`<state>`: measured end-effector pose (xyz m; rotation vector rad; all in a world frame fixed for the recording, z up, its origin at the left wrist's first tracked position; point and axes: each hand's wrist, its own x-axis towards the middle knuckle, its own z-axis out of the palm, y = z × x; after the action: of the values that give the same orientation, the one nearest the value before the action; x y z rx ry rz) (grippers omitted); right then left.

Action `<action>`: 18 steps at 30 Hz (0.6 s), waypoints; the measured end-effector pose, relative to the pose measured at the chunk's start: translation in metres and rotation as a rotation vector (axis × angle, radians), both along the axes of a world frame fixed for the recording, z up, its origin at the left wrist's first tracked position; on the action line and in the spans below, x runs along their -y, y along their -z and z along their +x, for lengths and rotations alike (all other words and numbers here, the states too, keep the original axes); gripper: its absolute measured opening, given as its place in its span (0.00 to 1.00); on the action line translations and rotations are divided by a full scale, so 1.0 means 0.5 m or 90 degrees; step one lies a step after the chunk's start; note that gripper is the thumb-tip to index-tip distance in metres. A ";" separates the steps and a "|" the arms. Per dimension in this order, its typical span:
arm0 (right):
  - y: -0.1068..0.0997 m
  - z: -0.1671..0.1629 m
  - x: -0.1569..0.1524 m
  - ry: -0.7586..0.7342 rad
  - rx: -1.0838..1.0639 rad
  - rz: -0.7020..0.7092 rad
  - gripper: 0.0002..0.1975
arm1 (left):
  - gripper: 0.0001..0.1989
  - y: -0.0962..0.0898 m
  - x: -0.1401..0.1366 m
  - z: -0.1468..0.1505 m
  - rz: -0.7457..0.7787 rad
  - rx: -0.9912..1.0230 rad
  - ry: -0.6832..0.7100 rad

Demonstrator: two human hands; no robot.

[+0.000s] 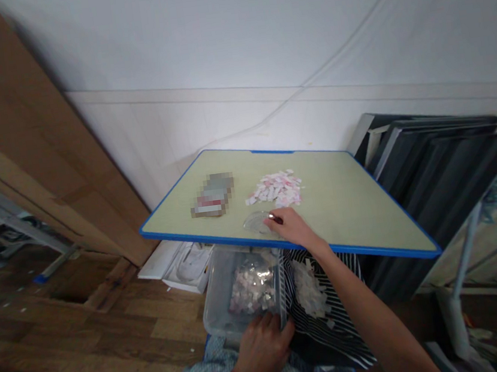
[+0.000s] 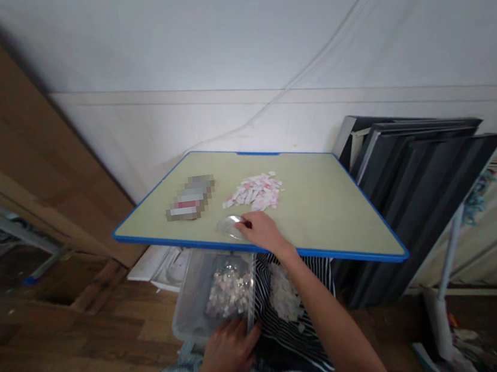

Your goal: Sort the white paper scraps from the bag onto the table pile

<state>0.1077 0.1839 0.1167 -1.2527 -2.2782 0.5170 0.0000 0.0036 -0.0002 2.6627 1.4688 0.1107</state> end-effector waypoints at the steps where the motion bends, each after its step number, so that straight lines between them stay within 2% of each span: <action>1: 0.000 0.000 0.001 -0.019 0.000 -0.001 0.15 | 0.18 0.000 0.000 0.000 0.000 -0.001 0.002; 6: 0.005 0.005 0.001 -0.101 -0.008 -0.004 0.15 | 0.20 0.002 0.000 -0.001 -0.003 -0.008 0.008; 13: 0.003 0.008 0.003 -0.165 -0.035 -0.003 0.15 | 0.19 0.008 0.003 -0.001 0.016 -0.003 0.010; 18: -0.006 0.010 0.013 -0.228 -0.047 -0.054 0.16 | 0.18 0.006 0.002 -0.001 0.015 0.003 0.001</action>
<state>0.1126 0.1772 0.1197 -0.8462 -2.4499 0.7787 -0.0003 0.0028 -0.0031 2.6800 1.4726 0.1334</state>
